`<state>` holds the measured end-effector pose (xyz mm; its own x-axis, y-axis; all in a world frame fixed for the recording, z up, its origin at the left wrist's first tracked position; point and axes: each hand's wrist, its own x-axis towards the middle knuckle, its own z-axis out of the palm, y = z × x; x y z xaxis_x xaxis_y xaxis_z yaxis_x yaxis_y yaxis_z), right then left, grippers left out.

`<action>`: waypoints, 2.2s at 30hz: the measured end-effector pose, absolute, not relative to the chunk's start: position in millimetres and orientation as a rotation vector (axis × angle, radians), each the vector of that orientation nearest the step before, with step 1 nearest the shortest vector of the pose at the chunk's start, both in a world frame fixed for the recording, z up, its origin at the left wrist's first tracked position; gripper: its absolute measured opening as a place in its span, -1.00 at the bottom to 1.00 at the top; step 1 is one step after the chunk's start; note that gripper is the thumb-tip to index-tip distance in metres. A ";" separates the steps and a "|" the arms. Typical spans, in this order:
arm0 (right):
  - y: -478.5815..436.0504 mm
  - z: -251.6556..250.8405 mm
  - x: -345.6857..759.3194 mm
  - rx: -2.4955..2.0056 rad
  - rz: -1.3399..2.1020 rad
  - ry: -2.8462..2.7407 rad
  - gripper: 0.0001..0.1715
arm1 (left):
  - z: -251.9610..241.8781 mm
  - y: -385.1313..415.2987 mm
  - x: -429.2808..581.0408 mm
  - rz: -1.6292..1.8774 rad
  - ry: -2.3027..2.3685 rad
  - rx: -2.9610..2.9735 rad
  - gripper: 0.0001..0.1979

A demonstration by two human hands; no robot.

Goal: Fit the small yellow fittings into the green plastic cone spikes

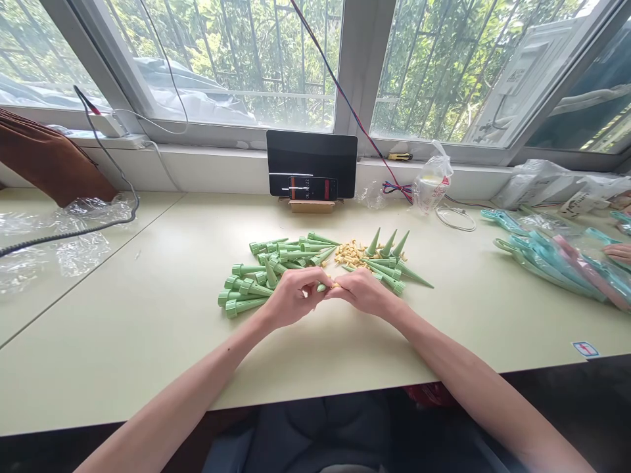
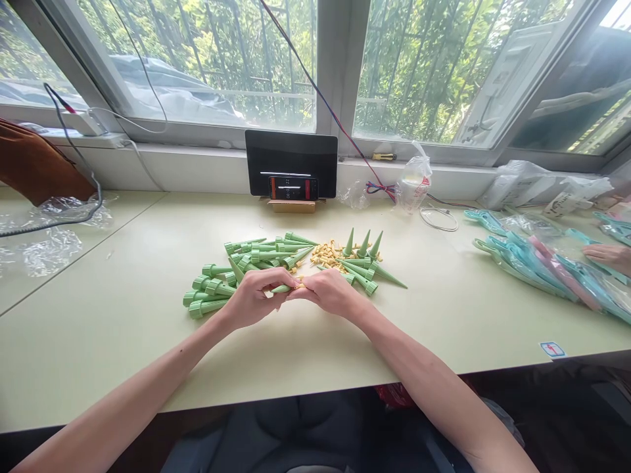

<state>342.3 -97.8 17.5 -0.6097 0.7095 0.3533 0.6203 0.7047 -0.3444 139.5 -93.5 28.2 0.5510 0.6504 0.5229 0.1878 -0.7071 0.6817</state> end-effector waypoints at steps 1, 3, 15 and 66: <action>-97.8 17.4 342.2 -1.024 0.252 -2.448 -0.22 | 28.0 -93.4 139.5 1.072 0.673 2.220 -0.87; -97.8 17.4 342.0 -1.027 0.251 -2.447 -0.22 | 27.4 -93.2 139.4 1.073 0.672 2.218 -0.86; -98.6 16.5 342.4 -1.000 0.316 -2.441 -0.22 | 29.3 -94.5 140.1 1.073 0.662 2.240 -0.87; -97.9 15.5 342.3 -1.019 0.403 -2.432 -0.27 | 33.3 -94.7 139.0 0.875 0.709 1.803 -0.81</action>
